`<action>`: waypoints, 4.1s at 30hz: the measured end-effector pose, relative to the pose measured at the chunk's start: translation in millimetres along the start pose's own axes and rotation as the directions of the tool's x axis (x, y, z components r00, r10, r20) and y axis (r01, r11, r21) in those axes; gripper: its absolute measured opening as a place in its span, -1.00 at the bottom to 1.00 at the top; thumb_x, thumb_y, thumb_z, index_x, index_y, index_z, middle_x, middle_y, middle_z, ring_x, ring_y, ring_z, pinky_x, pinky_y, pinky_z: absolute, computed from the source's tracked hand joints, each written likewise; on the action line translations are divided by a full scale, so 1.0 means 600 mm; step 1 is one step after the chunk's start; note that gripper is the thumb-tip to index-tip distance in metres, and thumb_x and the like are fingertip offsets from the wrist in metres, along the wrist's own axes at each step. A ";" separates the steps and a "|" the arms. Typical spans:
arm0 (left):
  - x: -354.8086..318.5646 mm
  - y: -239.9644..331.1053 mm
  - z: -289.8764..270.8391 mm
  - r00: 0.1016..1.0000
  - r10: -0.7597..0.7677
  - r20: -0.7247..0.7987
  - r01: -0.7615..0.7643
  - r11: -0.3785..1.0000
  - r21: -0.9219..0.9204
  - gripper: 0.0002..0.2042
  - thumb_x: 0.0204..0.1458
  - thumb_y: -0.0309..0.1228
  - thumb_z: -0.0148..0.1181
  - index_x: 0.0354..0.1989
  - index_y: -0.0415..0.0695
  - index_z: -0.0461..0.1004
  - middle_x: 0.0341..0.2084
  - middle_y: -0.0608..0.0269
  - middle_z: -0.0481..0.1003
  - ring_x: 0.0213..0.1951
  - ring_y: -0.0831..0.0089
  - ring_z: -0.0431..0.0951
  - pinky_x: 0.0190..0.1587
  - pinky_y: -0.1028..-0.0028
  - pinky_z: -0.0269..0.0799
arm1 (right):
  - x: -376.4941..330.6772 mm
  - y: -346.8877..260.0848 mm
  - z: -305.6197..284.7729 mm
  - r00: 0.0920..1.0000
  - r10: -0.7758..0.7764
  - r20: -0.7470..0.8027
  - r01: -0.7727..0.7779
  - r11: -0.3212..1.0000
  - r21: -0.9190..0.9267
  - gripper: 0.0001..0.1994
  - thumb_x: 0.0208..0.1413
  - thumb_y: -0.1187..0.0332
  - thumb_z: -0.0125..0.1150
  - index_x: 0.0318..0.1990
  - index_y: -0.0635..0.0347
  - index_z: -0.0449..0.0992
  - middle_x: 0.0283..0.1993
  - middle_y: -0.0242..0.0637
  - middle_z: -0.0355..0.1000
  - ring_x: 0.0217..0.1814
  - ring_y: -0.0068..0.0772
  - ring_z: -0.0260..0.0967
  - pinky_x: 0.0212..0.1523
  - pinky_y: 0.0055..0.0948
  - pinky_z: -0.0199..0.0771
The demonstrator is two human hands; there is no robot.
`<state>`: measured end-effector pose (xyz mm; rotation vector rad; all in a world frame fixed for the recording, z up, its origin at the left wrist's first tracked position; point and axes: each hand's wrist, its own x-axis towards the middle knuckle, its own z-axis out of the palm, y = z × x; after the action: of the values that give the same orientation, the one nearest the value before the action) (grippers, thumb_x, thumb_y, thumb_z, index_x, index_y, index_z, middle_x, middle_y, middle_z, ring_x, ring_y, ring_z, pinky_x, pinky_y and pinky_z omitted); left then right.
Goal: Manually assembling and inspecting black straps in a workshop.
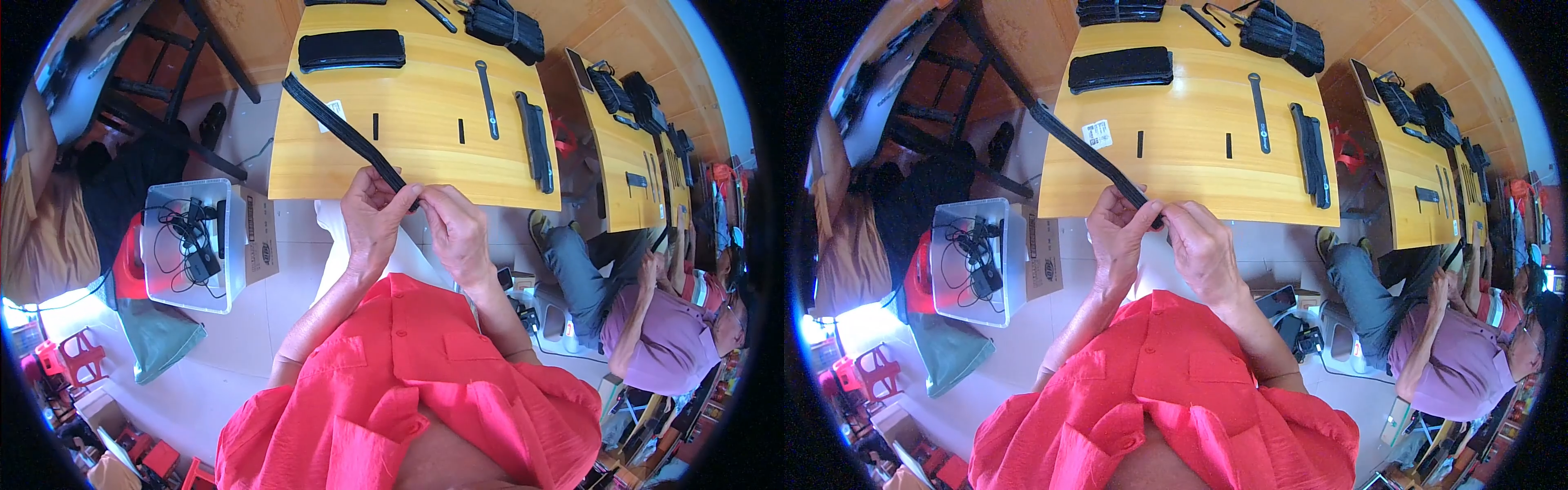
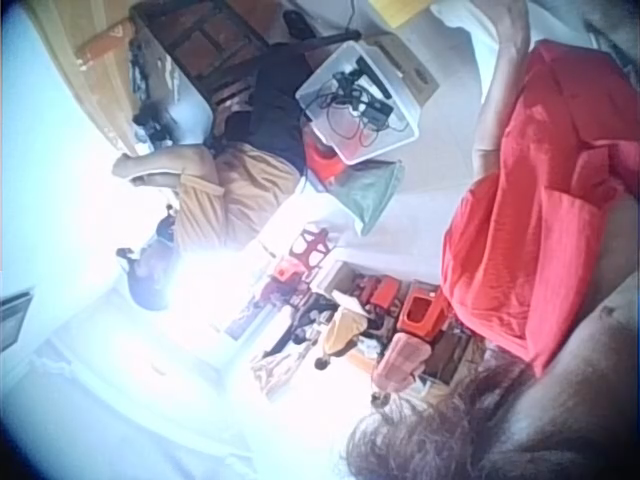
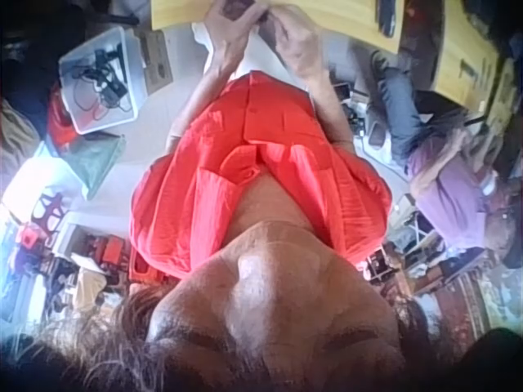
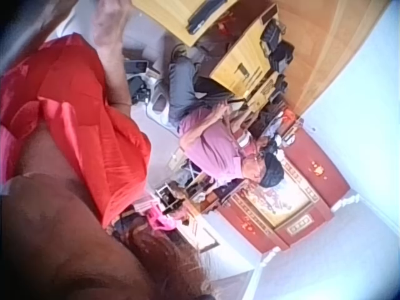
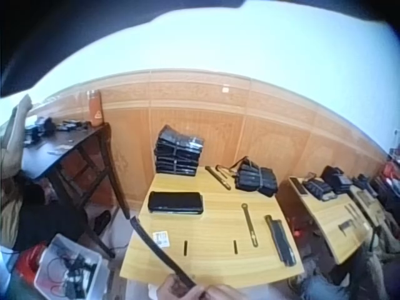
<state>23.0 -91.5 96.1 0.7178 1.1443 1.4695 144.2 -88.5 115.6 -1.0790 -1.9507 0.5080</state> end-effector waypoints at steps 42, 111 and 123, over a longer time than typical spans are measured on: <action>-0.004 0.003 -0.043 0.898 -0.285 0.335 0.356 0.918 -0.174 -0.80 0.01 -0.40 0.14 -0.29 -0.28 0.39 -0.50 0.16 0.50 -0.55 0.51 0.48 -0.49 0.59 0.41 | -0.010 0.025 -0.004 0.885 0.321 0.338 -0.452 0.418 0.788 -0.80 -0.05 0.61 0.18 -0.21 0.33 0.52 -0.29 -0.27 0.34 -0.33 -0.49 0.40 -0.37 -0.63 0.43; -0.024 0.010 -0.135 0.584 -0.526 0.619 0.548 0.817 0.177 -0.69 -0.15 -0.38 0.31 -0.26 -0.27 0.41 -0.53 0.22 0.49 -0.53 0.53 0.52 -0.48 0.59 0.48 | 0.104 0.394 -0.033 0.989 0.050 -0.139 -0.126 0.770 -0.625 -0.90 -0.04 0.39 0.11 -0.42 0.12 0.55 -0.48 -0.27 0.42 -0.34 -0.21 0.37 -0.40 -0.27 0.43; -0.031 0.005 -0.141 0.615 -0.517 0.596 0.532 0.829 0.171 -0.68 -0.16 -0.37 0.31 -0.26 -0.27 0.42 -0.53 0.23 0.48 -0.55 0.52 0.51 -0.49 0.60 0.47 | 0.111 0.400 -0.048 0.994 0.033 -0.109 -0.094 0.776 -0.624 -0.89 -0.11 0.46 0.17 -0.38 0.16 0.58 -0.39 -0.30 0.47 -0.26 -0.23 0.35 -0.24 -0.34 0.39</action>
<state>-49.6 -132.0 71.7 0.6959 0.7141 0.6452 268.5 97.9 2.8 -1.5523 -2.0539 -0.1992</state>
